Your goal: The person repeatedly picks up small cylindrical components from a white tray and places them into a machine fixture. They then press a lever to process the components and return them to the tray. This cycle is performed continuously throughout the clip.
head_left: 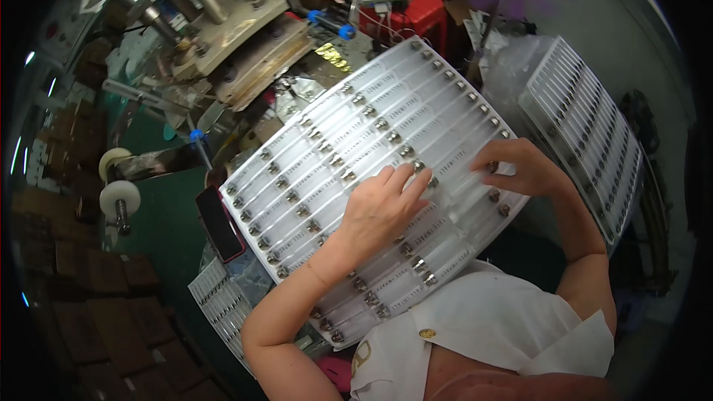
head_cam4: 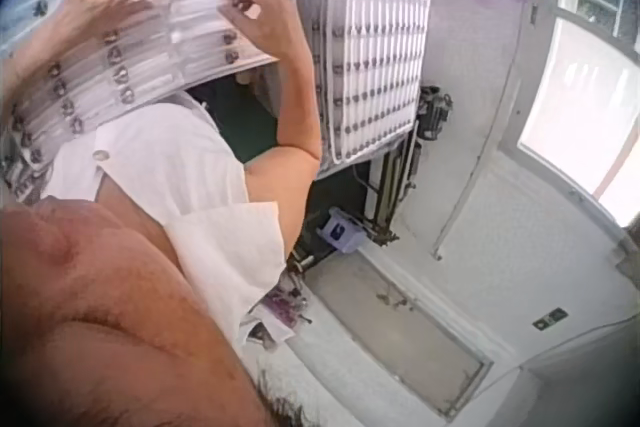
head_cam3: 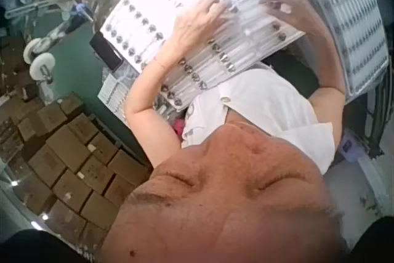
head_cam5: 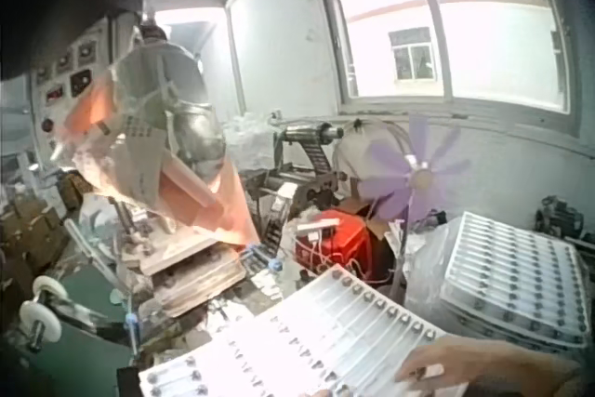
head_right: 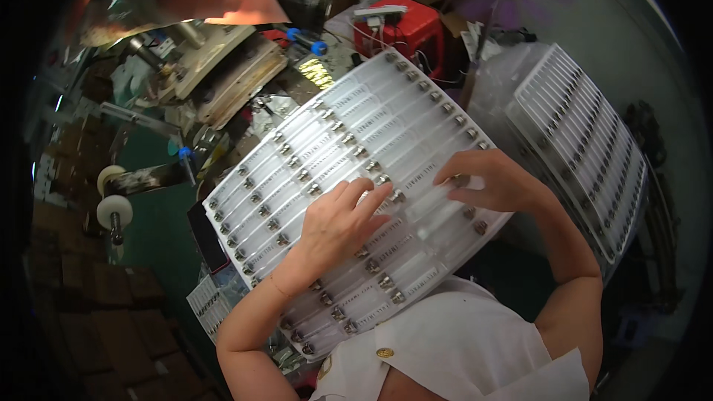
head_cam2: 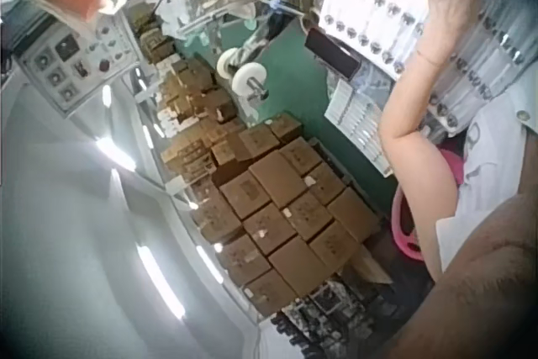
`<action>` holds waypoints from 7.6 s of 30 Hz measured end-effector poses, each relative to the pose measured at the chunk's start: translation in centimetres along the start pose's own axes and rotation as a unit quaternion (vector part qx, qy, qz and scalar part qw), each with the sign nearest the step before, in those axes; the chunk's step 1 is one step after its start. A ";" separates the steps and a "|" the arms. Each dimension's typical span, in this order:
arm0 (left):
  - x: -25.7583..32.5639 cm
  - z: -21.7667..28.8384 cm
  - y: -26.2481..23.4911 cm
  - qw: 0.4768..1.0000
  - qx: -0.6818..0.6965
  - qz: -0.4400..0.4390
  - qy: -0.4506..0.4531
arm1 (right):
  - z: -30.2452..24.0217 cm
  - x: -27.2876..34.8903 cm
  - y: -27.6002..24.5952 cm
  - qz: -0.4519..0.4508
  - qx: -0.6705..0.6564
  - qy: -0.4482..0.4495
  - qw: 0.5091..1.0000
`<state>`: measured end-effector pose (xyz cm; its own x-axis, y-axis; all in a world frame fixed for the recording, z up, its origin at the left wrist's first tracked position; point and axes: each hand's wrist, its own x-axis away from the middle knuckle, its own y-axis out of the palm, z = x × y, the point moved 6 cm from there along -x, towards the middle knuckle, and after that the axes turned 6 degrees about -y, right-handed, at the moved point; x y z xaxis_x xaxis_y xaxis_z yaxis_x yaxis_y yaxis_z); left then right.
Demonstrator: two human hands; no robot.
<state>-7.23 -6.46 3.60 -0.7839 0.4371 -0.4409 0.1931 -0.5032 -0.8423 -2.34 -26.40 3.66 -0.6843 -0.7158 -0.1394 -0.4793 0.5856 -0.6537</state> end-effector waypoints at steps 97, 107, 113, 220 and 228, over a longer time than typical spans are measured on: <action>-0.8 -13.9 -6.2 0.957 -0.234 0.140 -0.098 | -1.4 -6.3 -3.7 0.077 0.030 -0.059 0.995; -1.5 -13.3 -5.3 0.958 -0.225 0.172 -0.045 | -1.1 -25.0 4.9 0.190 0.104 -0.262 0.940; 7.4 -7.2 -6.4 0.980 -0.113 0.127 -0.099 | -1.6 -27.5 9.0 0.139 0.238 -0.286 0.918; 8.3 -5.4 -4.6 0.992 -0.064 0.065 -0.090 | 1.7 -31.2 8.9 0.031 0.128 -0.203 0.970; 8.5 -5.2 -4.8 0.992 -0.073 0.060 -0.080 | 1.5 -31.2 9.2 0.010 0.118 -0.188 0.975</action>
<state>-11.76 3.54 2.25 -0.8313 0.2508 -0.4961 0.3657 -0.4255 -0.8278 15.44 0.76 0.89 -0.4217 -0.8194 -0.3883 -0.2975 0.5296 -0.7944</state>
